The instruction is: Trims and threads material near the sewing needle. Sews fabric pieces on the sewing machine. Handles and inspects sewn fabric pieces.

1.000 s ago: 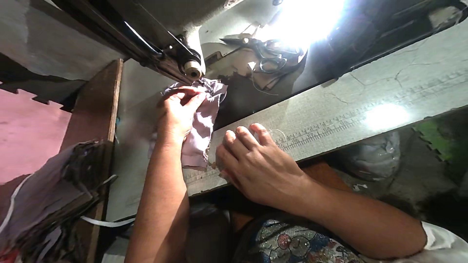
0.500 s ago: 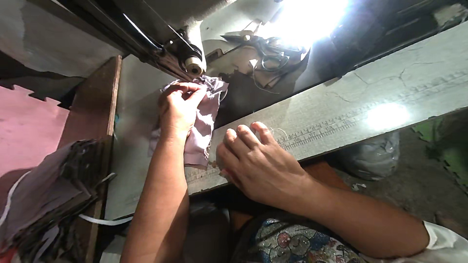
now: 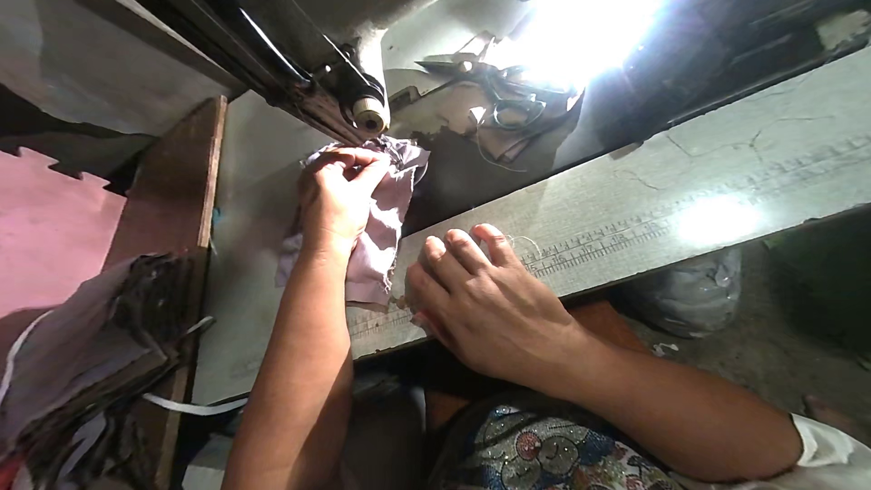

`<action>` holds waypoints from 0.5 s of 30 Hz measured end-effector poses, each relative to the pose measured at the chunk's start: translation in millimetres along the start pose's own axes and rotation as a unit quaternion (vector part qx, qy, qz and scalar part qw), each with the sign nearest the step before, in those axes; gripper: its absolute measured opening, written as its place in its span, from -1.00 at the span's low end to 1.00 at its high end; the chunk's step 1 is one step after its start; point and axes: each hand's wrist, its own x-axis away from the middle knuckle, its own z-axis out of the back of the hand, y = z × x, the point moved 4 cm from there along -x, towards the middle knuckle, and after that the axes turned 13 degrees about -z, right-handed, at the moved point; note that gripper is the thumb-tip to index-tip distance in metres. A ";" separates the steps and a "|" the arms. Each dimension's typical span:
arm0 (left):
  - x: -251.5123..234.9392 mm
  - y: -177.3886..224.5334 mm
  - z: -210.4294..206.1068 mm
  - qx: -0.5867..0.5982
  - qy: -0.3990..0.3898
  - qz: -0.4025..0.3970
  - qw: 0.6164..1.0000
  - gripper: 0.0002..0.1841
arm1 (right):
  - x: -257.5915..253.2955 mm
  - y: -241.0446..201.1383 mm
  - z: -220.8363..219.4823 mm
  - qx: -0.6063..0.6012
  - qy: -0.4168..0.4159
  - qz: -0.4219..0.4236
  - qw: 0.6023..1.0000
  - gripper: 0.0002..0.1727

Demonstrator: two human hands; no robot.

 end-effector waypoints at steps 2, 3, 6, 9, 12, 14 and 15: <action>0.0 -1.5 -0.3 -0.001 0.000 -0.001 1.000 -0.86 | -0.1 0.2 -0.2 -0.005 0.001 -0.001 1.000 -0.56; -0.1 -1.3 -0.1 -0.004 0.001 0.001 1.000 -0.86 | -0.2 0.2 -0.4 -0.005 0.002 -0.001 1.000 -0.57; 0.0 1.1 0.2 -0.015 -0.002 0.002 1.000 -0.86 | 0.0 0.1 -0.7 -0.003 0.004 -0.002 1.000 -0.56; -0.2 0.7 -0.2 -0.008 -0.001 0.003 1.000 -0.86 | 0.0 0.3 -0.8 0.001 0.007 -0.001 1.000 -0.55; -0.2 0.9 -0.7 0.000 -0.002 0.002 1.000 -0.87 | 0.2 0.0 -1.1 0.002 0.010 -0.001 1.000 -0.55; -0.2 1.4 -0.4 0.001 0.000 0.002 1.000 -0.88 | -0.3 -0.2 -0.7 0.004 0.007 -0.002 1.000 -0.55; -0.2 1.3 -0.6 0.003 0.001 -0.001 1.000 -0.88 | -0.5 -0.2 -0.5 0.005 0.005 -0.003 1.000 -0.55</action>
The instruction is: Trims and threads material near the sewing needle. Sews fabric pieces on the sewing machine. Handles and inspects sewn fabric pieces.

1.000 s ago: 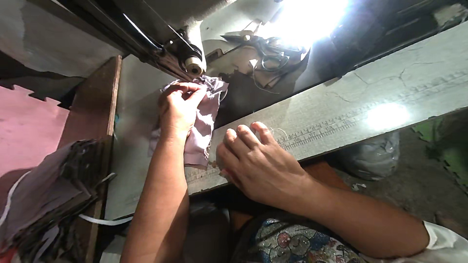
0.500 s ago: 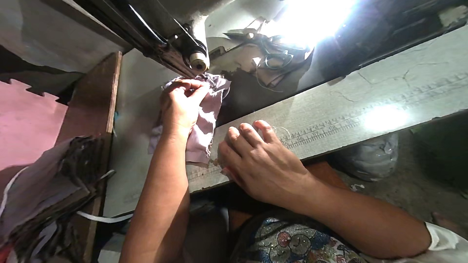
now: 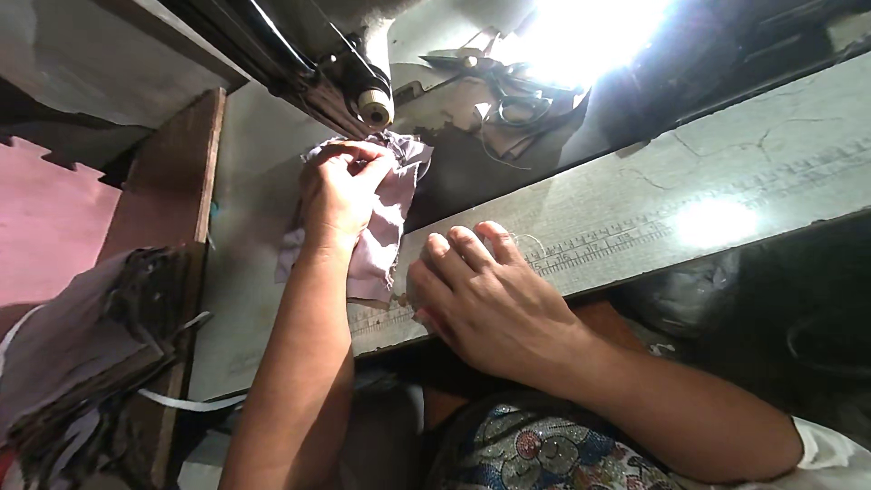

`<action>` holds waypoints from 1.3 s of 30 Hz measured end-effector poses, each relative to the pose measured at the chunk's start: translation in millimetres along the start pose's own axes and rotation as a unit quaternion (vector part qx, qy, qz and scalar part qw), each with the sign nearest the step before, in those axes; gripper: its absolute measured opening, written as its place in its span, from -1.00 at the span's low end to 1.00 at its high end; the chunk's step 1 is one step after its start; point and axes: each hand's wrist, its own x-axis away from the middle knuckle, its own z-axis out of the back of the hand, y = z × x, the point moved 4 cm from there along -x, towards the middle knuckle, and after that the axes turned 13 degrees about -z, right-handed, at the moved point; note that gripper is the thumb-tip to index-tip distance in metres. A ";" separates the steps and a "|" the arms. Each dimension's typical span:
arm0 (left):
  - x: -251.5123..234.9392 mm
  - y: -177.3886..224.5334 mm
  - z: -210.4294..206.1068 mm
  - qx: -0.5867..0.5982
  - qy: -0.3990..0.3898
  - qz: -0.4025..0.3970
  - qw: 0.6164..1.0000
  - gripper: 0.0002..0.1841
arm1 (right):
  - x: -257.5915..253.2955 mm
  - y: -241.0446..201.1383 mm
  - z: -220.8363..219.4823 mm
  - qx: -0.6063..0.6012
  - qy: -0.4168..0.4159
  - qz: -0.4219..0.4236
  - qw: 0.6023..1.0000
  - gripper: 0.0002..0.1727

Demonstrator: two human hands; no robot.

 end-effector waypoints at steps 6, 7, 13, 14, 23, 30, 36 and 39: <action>0.3 1.2 -0.1 0.000 -0.001 -0.010 1.000 -0.89 | -0.2 0.0 -0.4 -0.002 -0.001 -0.002 1.000 -0.56; 0.3 1.3 -0.1 0.002 0.001 -0.008 1.000 -0.89 | -0.1 0.1 -0.9 -0.001 -0.001 -0.003 1.000 -0.55; 0.4 0.1 -0.3 0.010 0.012 -0.006 1.000 -0.87 | 0.2 0.1 -0.9 0.003 -0.003 -0.004 1.000 -0.54; 0.3 -0.1 -0.2 0.006 0.010 -0.002 1.000 -0.87 | 0.2 0.3 -0.7 0.001 -0.001 -0.003 1.000 -0.54; -0.4 -0.1 0.7 -0.024 0.010 0.004 1.000 -0.86 | 0.4 -0.1 -1.0 0.003 -0.003 -0.005 1.000 -0.54; -0.5 -1.8 0.0 -0.018 0.004 0.004 1.000 -0.86 | 0.1 0.3 -0.5 0.006 0.004 -0.001 1.000 -0.55; 0.6 0.1 -0.6 -0.003 0.012 -0.011 1.000 -0.89 | 0.4 -0.1 -1.1 0.012 -0.001 -0.002 1.000 -0.53; 0.4 -1.2 -1.3 -0.001 0.011 -0.012 1.000 -0.89 | 0.2 -0.1 -1.2 0.009 0.000 -0.002 1.000 -0.55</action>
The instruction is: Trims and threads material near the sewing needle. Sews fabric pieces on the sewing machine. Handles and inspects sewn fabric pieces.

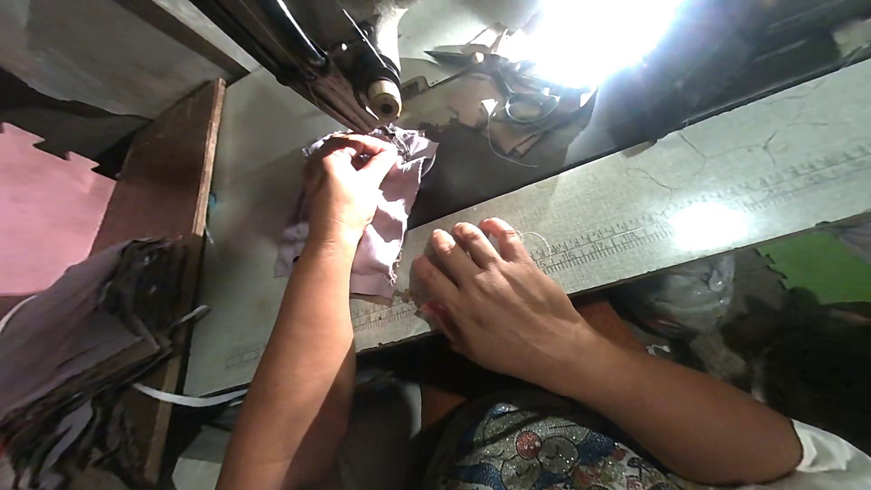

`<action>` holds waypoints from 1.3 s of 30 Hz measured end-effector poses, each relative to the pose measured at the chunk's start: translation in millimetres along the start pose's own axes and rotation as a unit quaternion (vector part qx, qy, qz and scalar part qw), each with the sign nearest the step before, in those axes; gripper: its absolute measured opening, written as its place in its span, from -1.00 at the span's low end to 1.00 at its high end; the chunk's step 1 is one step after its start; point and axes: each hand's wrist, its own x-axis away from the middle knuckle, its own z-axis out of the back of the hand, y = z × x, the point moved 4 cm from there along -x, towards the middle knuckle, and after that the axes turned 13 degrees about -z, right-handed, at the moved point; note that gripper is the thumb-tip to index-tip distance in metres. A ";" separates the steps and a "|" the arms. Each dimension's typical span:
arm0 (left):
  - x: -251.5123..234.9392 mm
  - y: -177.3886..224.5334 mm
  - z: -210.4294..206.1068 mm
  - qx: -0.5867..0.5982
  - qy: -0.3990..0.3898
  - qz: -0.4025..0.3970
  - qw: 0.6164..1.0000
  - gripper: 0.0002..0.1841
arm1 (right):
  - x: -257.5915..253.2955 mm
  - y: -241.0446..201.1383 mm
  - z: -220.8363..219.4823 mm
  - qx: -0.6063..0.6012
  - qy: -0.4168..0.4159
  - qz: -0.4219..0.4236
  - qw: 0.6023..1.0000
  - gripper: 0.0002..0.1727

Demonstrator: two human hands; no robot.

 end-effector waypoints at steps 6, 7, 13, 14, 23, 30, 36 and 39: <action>-0.1 -0.2 -0.2 0.014 0.002 -0.010 1.000 -0.89 | 0.2 0.4 0.4 -0.004 0.003 0.000 1.000 -0.55; -0.1 -1.2 -0.3 0.020 0.001 -0.013 1.000 -0.89 | 0.1 0.4 0.3 -0.005 0.003 0.001 1.000 -0.55; 1.1 1.6 1.0 0.032 0.004 -0.004 0.999 -0.89 | -0.1 0.5 1.1 -0.003 0.000 0.001 1.000 -0.56; 1.2 2.1 1.2 0.030 0.003 0.001 1.000 -0.89 | -0.1 0.3 1.3 -0.002 0.000 0.002 1.000 -0.56; 1.1 1.4 0.5 0.018 -0.004 0.002 1.000 -0.88 | -0.1 0.4 1.2 0.000 0.005 0.005 1.000 -0.54; 0.9 2.9 0.4 0.002 -0.010 -0.006 1.000 -0.88 | -0.4 0.0 0.8 0.003 -0.001 0.004 1.000 -0.55; 0.5 1.4 -0.3 -0.007 -0.015 -0.018 1.000 -0.86 | -4.2 5.5 6.9 -0.057 -0.034 -0.002 0.998 -0.62; 0.5 -2.9 0.0 0.009 -0.021 -0.020 1.000 -0.86 | -37.8 26.4 30.0 -0.137 -0.124 -0.037 0.982 -0.75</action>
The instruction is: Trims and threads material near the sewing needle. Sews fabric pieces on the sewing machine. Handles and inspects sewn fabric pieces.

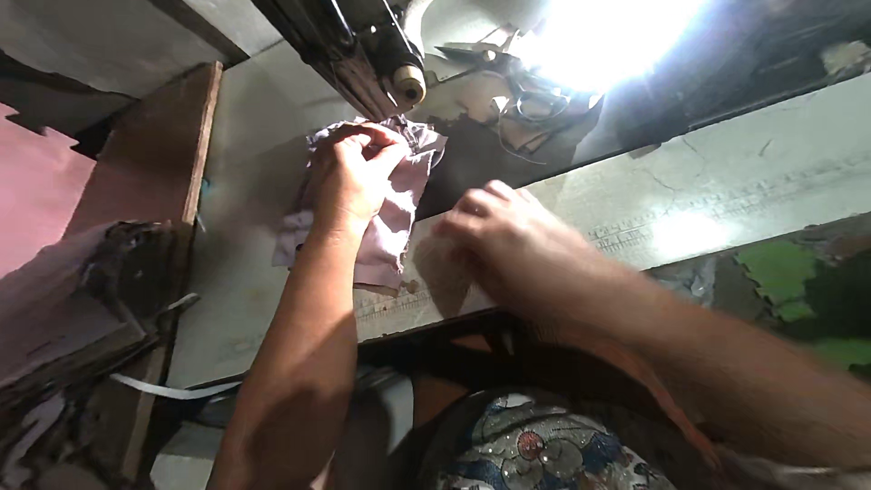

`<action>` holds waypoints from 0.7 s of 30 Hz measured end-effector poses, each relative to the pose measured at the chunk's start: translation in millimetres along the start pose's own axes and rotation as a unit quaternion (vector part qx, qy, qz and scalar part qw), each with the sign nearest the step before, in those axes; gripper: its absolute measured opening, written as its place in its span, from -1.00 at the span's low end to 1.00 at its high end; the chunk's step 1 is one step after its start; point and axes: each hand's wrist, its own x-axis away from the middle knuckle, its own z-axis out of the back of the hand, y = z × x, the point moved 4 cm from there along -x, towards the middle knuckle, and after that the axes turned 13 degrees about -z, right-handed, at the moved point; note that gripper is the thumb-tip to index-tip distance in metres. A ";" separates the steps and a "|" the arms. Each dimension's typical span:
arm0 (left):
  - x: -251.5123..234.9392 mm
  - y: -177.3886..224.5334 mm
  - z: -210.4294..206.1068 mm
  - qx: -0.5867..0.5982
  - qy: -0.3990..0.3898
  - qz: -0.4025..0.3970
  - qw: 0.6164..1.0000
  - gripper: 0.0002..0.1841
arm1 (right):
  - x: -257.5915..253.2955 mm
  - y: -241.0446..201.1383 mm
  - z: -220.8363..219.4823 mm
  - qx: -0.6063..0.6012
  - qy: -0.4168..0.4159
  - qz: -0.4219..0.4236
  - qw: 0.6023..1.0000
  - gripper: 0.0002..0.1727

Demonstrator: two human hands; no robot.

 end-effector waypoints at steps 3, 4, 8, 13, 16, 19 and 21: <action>0.8 -2.2 1.5 0.035 -0.006 0.015 0.999 -0.88 | -51.5 19.1 27.4 -0.012 -0.041 -0.051 0.998 -0.77; 0.5 -1.2 3.2 0.039 -0.019 0.032 0.999 -0.88 | -65.5 25.2 26.9 -0.012 -0.008 -0.036 0.999 -0.79; 1.6 7.3 8.1 0.123 -0.035 0.091 0.988 -0.85 | -88.7 30.0 2.3 0.017 0.049 -0.028 0.998 -0.76; 4.4 5.7 11.5 0.153 -0.042 0.078 0.984 -0.82 | -104.1 37.1 -5.3 -0.123 0.058 -0.088 0.987 -0.76; 2.4 6.2 11.0 0.124 -0.059 0.049 0.989 -0.85 | -109.4 44.3 -1.6 -0.141 0.078 -0.082 0.983 -0.78; 2.2 6.5 12.1 0.110 -0.058 0.040 0.991 -0.88 | -114.7 46.9 -5.7 -0.149 0.063 -0.081 0.983 -0.78; 2.6 7.9 12.5 0.093 -0.061 0.035 0.993 -0.88 | -115.1 45.0 -7.3 -0.146 0.054 -0.090 0.984 -0.80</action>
